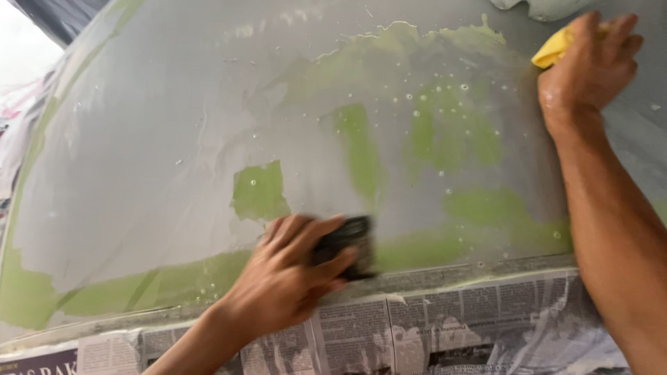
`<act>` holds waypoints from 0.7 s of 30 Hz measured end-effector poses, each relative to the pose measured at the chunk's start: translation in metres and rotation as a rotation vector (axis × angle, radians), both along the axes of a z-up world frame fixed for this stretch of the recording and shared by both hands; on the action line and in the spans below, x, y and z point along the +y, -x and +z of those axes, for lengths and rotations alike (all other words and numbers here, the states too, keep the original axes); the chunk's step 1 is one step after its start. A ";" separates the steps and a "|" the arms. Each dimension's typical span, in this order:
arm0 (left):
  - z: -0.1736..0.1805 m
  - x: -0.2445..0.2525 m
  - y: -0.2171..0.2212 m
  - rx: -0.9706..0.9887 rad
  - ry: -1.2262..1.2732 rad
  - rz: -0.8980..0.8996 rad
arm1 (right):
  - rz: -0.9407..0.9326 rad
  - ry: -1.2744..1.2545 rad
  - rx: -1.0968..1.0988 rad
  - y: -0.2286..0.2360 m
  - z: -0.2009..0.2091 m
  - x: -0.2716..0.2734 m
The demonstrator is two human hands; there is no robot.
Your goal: The person uses a sanding block to smooth a green-painted surface, likely a vehicle hood, while holding a yellow cloth in the other hand. The person repeatedly rubs the sanding block over the wet surface and occasionally wipes the area with the cloth.
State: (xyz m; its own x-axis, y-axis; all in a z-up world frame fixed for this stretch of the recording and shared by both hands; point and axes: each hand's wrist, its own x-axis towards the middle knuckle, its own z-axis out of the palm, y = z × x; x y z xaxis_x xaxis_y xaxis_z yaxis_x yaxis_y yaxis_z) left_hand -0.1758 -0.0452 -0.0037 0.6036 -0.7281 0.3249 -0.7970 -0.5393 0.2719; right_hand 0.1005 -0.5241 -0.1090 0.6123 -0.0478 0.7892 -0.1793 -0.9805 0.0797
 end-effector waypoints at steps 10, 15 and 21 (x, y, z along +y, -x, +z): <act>0.023 0.040 0.013 -0.054 -0.031 0.151 | 0.072 0.055 -0.064 0.024 -0.008 -0.020; -0.006 -0.029 -0.001 0.043 -0.005 -0.003 | 0.095 0.104 -0.093 0.029 0.001 0.002; 0.015 0.030 0.015 0.027 0.046 0.105 | 0.134 0.044 -0.038 0.035 -0.012 -0.023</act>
